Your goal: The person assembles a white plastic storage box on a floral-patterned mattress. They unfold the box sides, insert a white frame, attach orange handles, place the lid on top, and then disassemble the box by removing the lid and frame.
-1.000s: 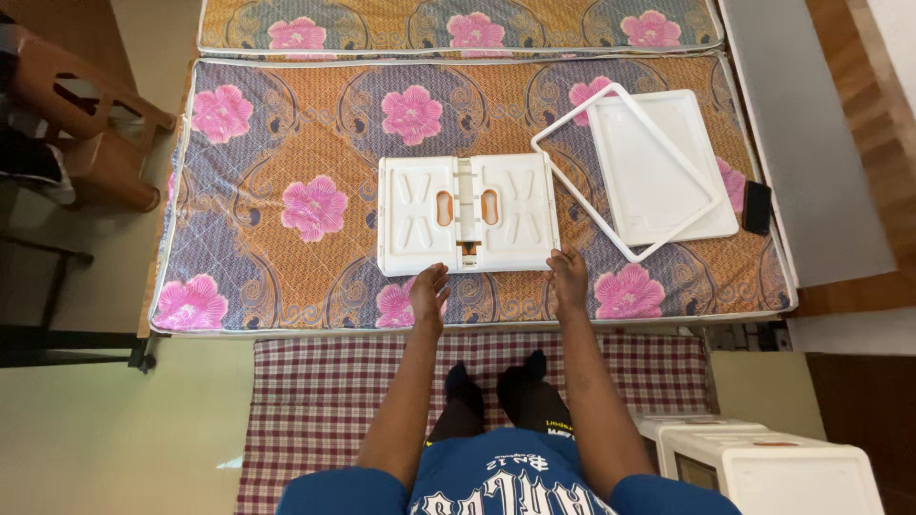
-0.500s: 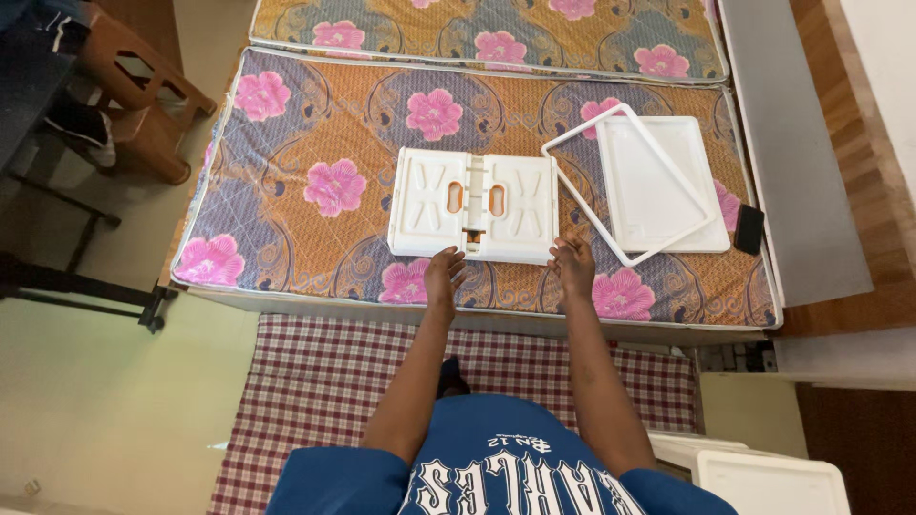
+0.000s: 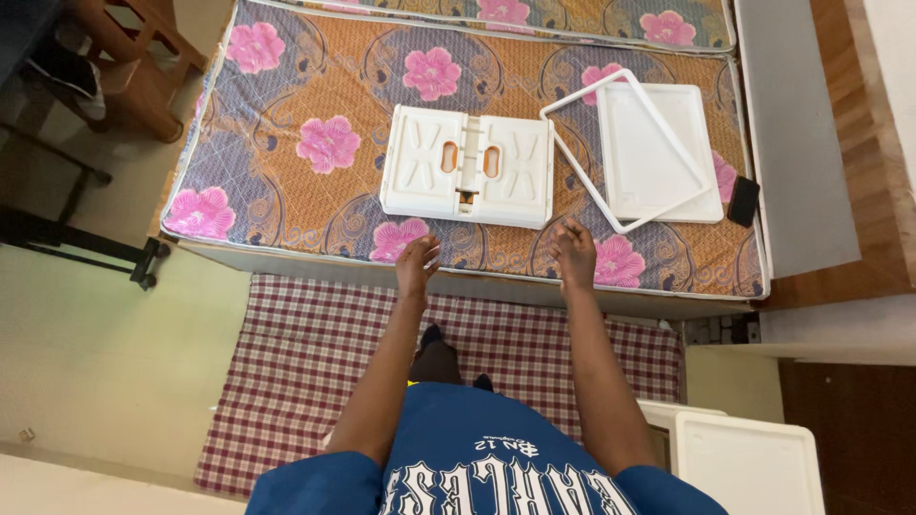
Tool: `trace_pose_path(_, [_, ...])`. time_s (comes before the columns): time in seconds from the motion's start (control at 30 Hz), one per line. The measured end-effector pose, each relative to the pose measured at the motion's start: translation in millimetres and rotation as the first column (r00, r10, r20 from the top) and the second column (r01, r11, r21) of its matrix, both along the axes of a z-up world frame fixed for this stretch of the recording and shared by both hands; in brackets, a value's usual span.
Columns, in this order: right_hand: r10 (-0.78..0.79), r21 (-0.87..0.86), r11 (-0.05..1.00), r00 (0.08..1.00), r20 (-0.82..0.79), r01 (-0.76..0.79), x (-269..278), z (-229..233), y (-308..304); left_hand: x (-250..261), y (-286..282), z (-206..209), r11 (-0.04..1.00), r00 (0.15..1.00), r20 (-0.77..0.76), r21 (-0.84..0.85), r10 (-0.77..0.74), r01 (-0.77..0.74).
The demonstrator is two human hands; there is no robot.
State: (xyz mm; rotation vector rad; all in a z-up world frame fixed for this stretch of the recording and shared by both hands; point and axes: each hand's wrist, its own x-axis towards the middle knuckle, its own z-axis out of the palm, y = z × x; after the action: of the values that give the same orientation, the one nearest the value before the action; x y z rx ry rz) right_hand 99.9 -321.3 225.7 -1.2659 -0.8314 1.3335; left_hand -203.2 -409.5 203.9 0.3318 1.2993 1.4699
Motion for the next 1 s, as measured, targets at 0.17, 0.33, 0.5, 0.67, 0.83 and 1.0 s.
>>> trace_pose_path(0.17, [-0.007, -0.009, 1.000, 1.000, 0.016, 0.008, -12.6, -0.9, 2.7, -15.3, 0.2, -6.4, 1.000, 0.999, 0.038, 0.010, 0.023, -0.023])
trace_pose_path(0.33, [-0.012, 0.063, 0.998, 0.992, -0.125, 0.020, -36.3, -22.5, 26.3, -37.1, 25.1, -19.2, 1.000, 0.999, 0.043, 0.002, 0.015, -0.015])
trace_pose_path(0.5, [-0.043, 0.060, 0.997, 0.998, -0.048, 0.045, -61.0, -41.5, 38.6, -56.5, 49.0, -33.3, 0.999, 0.999, 0.004, -0.005, -0.044, 0.044])
trace_pose_path(0.67, [-0.080, 0.032, 0.996, 0.997, 0.023, 0.080, -88.7, -67.8, 52.6, -74.1, 82.1, -66.6, 0.996, 0.991, -0.105, -0.013, -0.088, 0.087])
trace_pose_path(0.83, [-0.105, 0.036, 0.994, 0.992, 0.069, 0.102, -108.3, -92.9, 74.2, -78.0, 110.8, -99.3, 0.992, 0.974, -0.191, 0.018, -0.120, 0.126])
trace_pose_path(1.0, [-0.027, 0.062, 0.998, 0.896, 0.443, 0.000, -112.2, -119.5, 100.6, -68.3, 139.3, -115.2, 0.980, 0.808, -0.558, -0.061, -0.189, 0.187])
